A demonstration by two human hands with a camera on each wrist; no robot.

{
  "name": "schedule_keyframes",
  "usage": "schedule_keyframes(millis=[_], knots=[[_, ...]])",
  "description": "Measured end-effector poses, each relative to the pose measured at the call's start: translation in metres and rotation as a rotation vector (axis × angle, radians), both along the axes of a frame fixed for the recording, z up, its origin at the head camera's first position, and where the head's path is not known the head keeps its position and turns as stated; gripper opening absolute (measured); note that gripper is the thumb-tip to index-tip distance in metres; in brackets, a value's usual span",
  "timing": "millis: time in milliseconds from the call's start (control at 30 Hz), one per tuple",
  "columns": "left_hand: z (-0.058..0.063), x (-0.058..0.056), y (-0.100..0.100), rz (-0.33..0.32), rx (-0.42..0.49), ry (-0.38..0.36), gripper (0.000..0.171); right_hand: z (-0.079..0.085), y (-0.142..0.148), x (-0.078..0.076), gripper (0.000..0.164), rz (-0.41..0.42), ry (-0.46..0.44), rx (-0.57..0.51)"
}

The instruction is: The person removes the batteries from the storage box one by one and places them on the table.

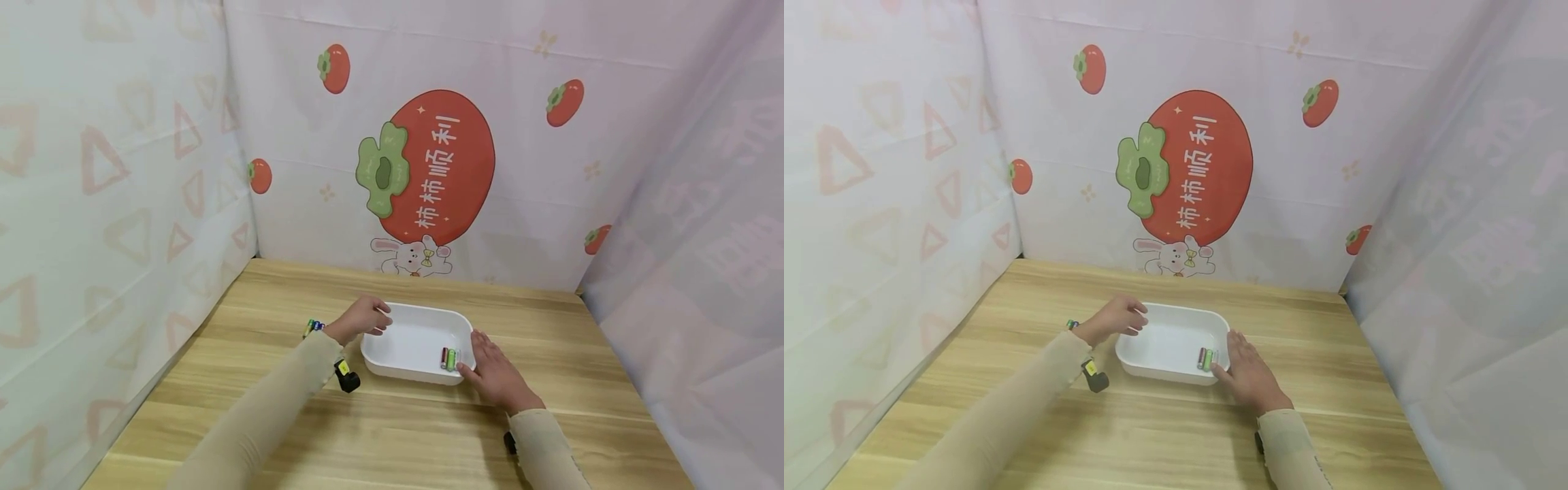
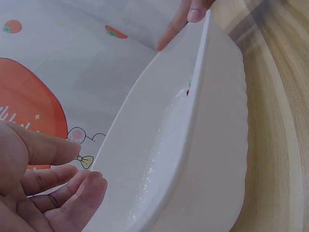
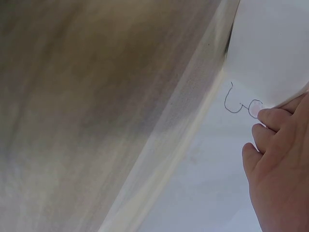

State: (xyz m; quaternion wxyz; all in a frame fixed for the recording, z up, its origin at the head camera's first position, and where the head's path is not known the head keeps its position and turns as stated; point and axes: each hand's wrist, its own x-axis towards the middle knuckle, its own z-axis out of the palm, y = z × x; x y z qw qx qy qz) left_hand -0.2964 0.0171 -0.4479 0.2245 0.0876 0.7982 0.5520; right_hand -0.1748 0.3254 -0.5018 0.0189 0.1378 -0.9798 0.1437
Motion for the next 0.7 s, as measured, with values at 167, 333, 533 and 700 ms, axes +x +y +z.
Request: schedule_keyframes(millis=[167,333,533,700], knots=[[-0.006,0.002,0.014,-0.026,-0.002,-0.008,0.034,-0.001,0.000,-0.001,0.087,0.003,-0.001,0.005],[-0.016,0.001,0.026,-0.058,0.013,-0.013,0.034,-0.002,0.000,-0.001,0.086,-0.003,0.008,0.010],[-0.028,0.001,0.040,-0.054,-0.018,-0.003,0.027,0.000,-0.001,0.000,0.086,0.006,0.006,0.000],[-0.032,0.004,0.052,-0.062,-0.022,-0.016,0.026,0.000,0.000,0.001,0.086,-0.003,0.006,0.004]])
